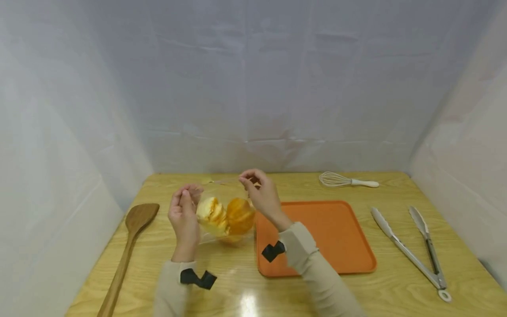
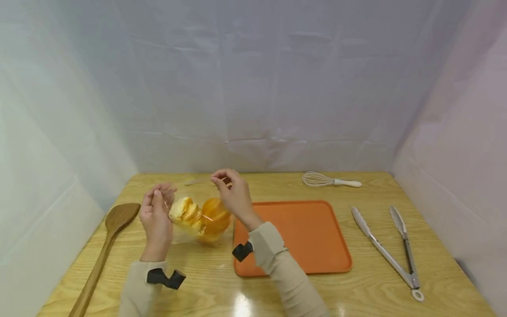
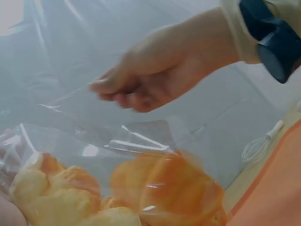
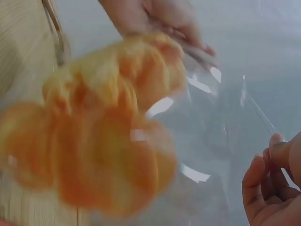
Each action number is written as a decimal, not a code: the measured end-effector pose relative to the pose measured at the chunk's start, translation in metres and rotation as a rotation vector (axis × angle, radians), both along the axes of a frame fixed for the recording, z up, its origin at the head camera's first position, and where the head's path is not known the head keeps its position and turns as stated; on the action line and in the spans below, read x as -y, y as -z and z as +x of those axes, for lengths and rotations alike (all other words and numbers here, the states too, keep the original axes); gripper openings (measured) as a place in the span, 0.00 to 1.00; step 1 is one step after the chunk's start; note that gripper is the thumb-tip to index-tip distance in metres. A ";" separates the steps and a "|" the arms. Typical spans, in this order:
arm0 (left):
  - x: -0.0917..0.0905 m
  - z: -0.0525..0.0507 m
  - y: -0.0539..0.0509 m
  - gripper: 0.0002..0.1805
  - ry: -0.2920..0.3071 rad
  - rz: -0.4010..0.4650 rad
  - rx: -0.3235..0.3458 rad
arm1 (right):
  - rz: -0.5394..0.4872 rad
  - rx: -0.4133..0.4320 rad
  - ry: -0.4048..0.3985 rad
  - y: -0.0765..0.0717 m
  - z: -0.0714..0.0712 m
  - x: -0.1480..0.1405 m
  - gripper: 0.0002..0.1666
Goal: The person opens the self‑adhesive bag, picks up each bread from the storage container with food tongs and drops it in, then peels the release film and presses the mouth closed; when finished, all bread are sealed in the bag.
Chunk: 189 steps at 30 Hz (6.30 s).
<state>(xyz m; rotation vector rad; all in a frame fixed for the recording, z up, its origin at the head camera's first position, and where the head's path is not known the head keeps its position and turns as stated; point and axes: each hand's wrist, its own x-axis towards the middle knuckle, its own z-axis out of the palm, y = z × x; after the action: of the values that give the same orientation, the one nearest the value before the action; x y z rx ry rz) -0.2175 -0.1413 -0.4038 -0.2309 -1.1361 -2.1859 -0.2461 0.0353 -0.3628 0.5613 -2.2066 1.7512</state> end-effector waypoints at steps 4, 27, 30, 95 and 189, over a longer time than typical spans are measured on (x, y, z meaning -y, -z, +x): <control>0.010 -0.005 0.000 0.07 -0.013 0.073 0.019 | -0.039 0.034 0.066 0.003 -0.005 -0.030 0.08; 0.032 -0.016 0.004 0.09 -0.045 0.186 0.191 | -0.142 0.166 0.359 0.031 -0.001 -0.174 0.13; 0.032 -0.016 0.004 0.09 -0.036 0.184 0.181 | -0.219 0.167 0.364 0.030 0.005 -0.177 0.07; 0.030 -0.016 0.003 0.09 -0.004 0.143 0.167 | 0.346 0.577 -0.291 0.094 0.070 -0.013 0.16; 0.059 -0.026 0.005 0.10 0.344 0.034 0.043 | 0.551 -0.254 0.005 0.002 -0.008 -0.028 0.24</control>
<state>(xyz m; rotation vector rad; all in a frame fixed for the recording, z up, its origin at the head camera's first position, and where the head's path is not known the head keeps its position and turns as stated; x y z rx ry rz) -0.2435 -0.2004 -0.4090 -0.3903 -1.1500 -2.5185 -0.2544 0.0630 -0.3646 0.8367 -2.4812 0.9801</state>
